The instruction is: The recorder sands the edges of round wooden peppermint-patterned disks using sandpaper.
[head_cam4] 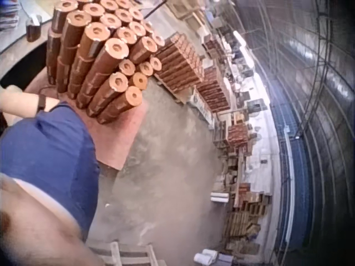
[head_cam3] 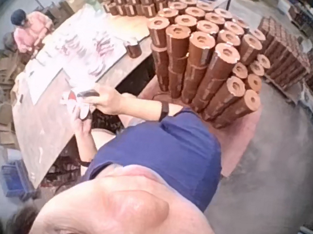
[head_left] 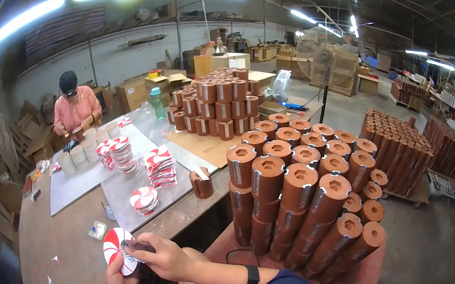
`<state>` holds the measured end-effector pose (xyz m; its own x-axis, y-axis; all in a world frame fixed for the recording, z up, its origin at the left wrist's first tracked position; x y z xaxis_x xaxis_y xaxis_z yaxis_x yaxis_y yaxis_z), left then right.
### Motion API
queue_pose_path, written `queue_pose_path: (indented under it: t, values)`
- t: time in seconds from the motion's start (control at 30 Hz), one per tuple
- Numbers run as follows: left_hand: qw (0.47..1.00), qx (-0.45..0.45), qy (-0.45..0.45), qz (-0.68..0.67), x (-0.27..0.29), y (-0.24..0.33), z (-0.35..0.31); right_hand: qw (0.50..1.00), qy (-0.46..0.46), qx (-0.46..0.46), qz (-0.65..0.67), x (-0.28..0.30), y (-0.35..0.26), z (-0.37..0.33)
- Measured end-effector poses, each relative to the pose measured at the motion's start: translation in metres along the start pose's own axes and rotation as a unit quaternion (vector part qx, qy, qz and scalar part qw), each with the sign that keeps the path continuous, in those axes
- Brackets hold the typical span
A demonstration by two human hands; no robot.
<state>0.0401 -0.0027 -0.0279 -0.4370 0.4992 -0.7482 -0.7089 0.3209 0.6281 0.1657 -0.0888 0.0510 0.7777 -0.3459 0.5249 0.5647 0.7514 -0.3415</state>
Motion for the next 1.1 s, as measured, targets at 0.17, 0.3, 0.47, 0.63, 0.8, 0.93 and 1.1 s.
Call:
queue_pose_path:
  t: [0.17,0.3,0.47,0.63,0.8,0.93,1.1]
  values:
    - [0.997,-0.053,0.05,-0.003,0.003,0.016,-0.003,0.997,-0.036,-0.07,-0.023,-0.019,0.03,-0.015]
    - [1.0,0.013,-0.004,0.009,-0.002,0.006,0.002,0.998,-0.03,-0.053,-0.035,-0.001,0.008,0.004]
    - [1.0,-0.022,0.018,0.003,0.006,0.018,-0.005,0.997,-0.065,-0.03,-0.034,-0.029,0.023,0.001]
    - [1.0,0.002,0.003,-0.023,0.004,0.009,0.012,0.995,-0.05,-0.086,-0.026,-0.02,0.048,-0.004]
    - [0.999,0.008,0.024,-0.033,0.011,0.011,0.006,0.994,-0.096,-0.047,-0.006,-0.031,0.03,0.014]
    - [0.998,0.0,0.04,-0.056,0.022,0.019,0.006,0.988,-0.1,-0.116,0.015,-0.041,0.062,-0.006]
    - [0.997,0.016,0.046,-0.053,0.027,0.009,0.008,0.995,-0.091,-0.049,-0.006,-0.035,0.033,0.021]
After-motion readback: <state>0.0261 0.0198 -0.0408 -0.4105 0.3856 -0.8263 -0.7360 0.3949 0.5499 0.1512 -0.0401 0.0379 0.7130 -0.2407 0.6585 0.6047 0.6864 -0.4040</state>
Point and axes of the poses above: each hand's wrist, its own z-axis towards the middle knuckle, its own x-axis out of the back of the hand, y = z × x, the point moved 7 cm from there along z, towards the middle knuckle, and after that the axes turned 15 degrees about -y, right-handed, at the moved point
